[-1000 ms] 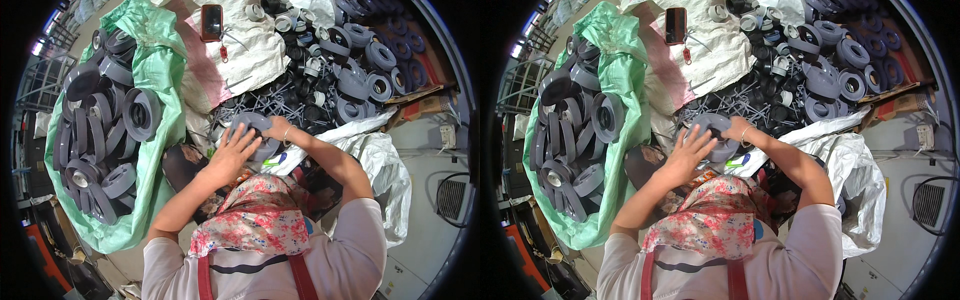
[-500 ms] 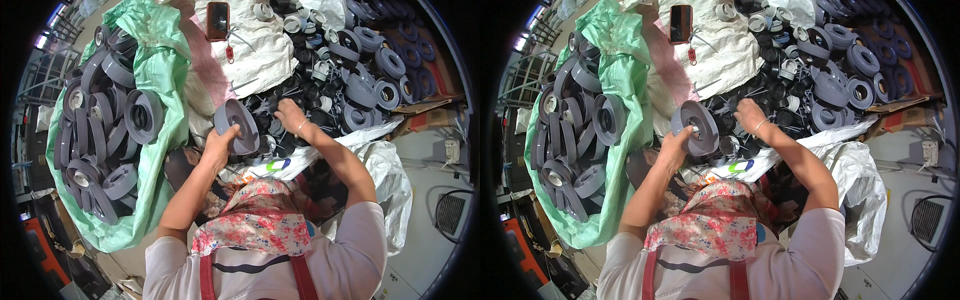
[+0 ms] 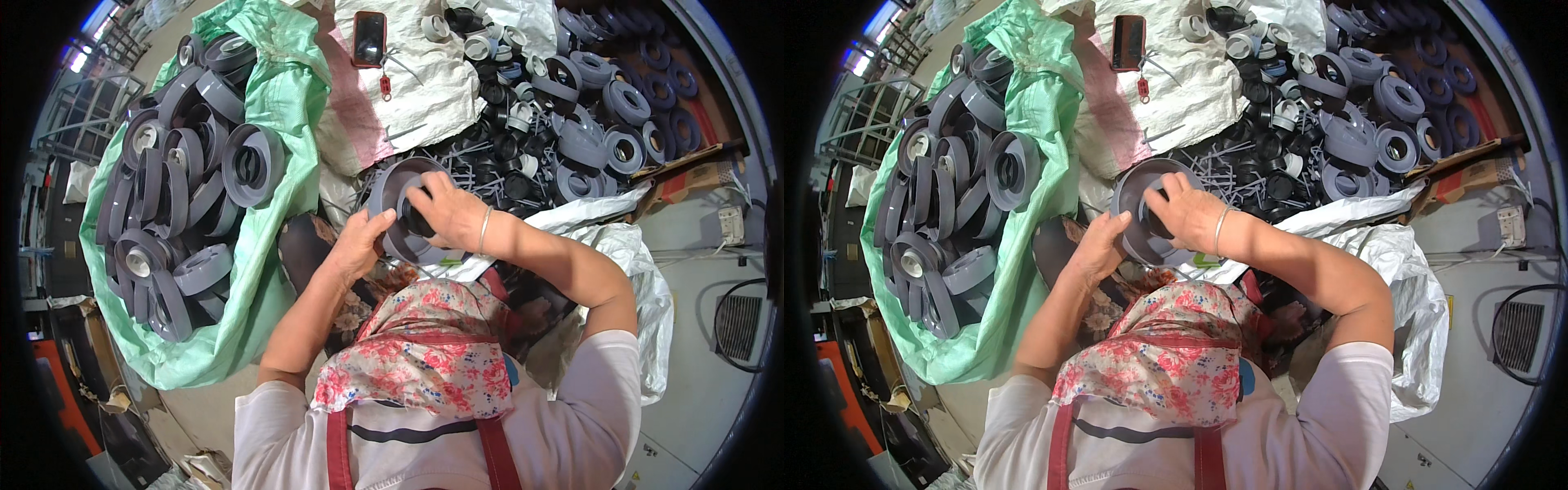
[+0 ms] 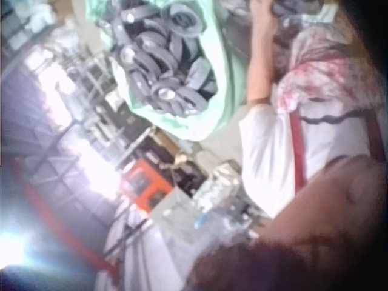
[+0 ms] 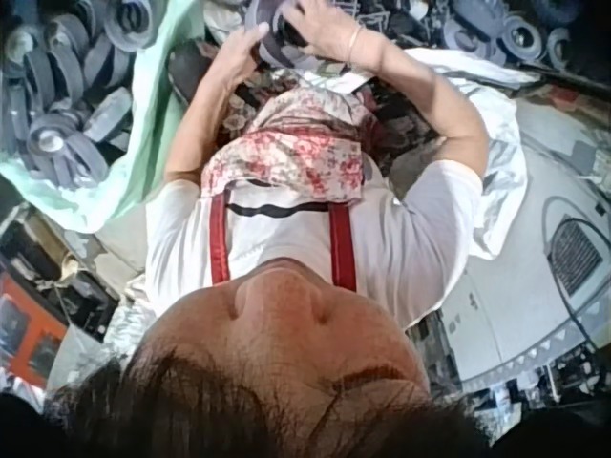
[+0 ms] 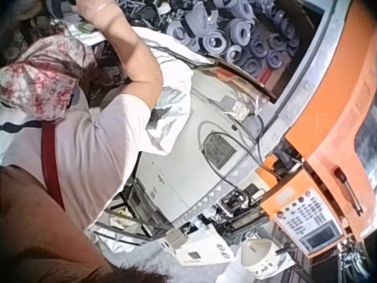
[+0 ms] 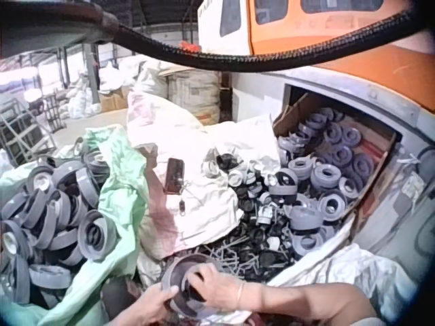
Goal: The person takes grey plastic circular parts from a large green bag and places them into a pile on a white bag by hand.
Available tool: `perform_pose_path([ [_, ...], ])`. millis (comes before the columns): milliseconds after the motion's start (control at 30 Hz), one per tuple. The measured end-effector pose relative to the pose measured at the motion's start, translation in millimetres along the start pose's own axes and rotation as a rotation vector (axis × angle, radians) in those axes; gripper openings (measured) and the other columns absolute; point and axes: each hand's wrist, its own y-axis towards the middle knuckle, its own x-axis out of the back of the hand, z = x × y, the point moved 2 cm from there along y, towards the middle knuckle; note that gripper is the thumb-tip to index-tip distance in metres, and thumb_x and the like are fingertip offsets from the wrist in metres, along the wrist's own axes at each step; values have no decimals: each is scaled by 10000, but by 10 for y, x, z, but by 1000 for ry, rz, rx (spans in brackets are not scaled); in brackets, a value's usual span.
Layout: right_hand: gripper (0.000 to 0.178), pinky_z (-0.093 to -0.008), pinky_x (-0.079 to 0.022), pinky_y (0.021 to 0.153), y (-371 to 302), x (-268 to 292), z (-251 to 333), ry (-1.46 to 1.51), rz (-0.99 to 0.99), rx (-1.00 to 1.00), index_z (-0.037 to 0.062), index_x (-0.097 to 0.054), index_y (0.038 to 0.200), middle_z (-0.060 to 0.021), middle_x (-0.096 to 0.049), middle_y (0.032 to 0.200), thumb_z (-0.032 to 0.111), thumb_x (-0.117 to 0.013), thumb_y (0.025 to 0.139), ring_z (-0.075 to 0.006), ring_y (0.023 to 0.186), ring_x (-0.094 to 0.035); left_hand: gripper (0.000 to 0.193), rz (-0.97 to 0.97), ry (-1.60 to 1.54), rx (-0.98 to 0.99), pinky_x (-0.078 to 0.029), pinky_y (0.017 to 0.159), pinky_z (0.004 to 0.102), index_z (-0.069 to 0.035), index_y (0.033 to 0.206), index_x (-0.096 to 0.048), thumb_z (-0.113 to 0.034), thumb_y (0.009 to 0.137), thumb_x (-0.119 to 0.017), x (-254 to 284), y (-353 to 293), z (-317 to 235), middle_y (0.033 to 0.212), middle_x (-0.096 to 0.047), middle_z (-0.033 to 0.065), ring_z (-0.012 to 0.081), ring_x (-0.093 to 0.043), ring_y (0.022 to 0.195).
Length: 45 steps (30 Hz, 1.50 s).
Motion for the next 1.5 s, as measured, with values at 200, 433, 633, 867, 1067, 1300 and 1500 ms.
perform_pose_path([
  [200, 696, -332, -509, 685, -85, -15, -66, 233, -190, -6, 7, -405, 1169, -204, -481, 1026, 220, -770, 616, -304, 958, -507, 418, 24, -1, -33, -480, 812, 324, 27, 1137, -469, -192, 816, -625, -111, -116, 22, 1021, -572, 87, 167, -581, 885],
  [433, 681, -321, -494, 489, -107, -133, -358, 1128, 276, -670, -41, -463, 1193, -196, -622, 850, 510, -564, 806, -234, 576, -615, 414, -192, 464, -330, -472, 746, 292, 25, 1106, -489, -139, 767, -661, -175, -168, -213, 949, -587, 67, 145, -564, 822],
  [633, 741, -389, -361, 963, -490, -20, -1845, 62, -336, -750, -55, -391, 1201, -234, -468, 1202, 390, -691, 689, -362, 1120, -443, 809, -1179, 1438, -1126, -256, 1036, 365, 8, 1386, -189, -181, 775, -683, 441, -565, -1399, 1396, -279, 196, 263, -313, 1263],
  [867, 1030, -378, -422, 932, -1514, 114, -3141, -355, 20, -1214, 31, -169, 1364, -206, -358, 1327, 229, -805, 578, -332, 1150, -460, 592, -737, 1101, -1169, -242, 1040, 354, -5, 1348, -298, 2, 811, -546, 180, -474, -1470, 1357, -370, 115, 224, -347, 1253],
  [1067, 688, -413, -477, 780, -974, -54, -2233, -192, 102, -712, 100, -357, 1222, -200, -527, 992, 132, -696, 624, -363, 939, -544, 626, 55, 1527, -661, -303, 1025, 390, -5, 1253, -437, -98, 693, -699, -445, 382, -282, 1304, -415, 192, 322, -348, 1258],
  [1300, 325, -352, -429, 781, -458, -403, -1287, 362, -222, 272, 86, -600, 928, -44, -560, 865, 205, -723, 652, -234, 906, -520, 509, 500, 1934, -596, -184, 1058, 471, 46, 1142, -485, -131, 683, -615, -274, 1103, 436, 973, -559, 165, 332, -463, 1059],
  [1500, 777, -412, -395, 923, -243, -881, -2705, 37, -260, -991, 51, -364, 1234, -206, -415, 1195, 308, -760, 617, -373, 1128, -396, 619, -76, 1299, -229, -405, 845, 375, 54, 1070, -485, -270, 613, -748, -236, 1011, 143, 940, -558, 202, 302, -535, 911],
])
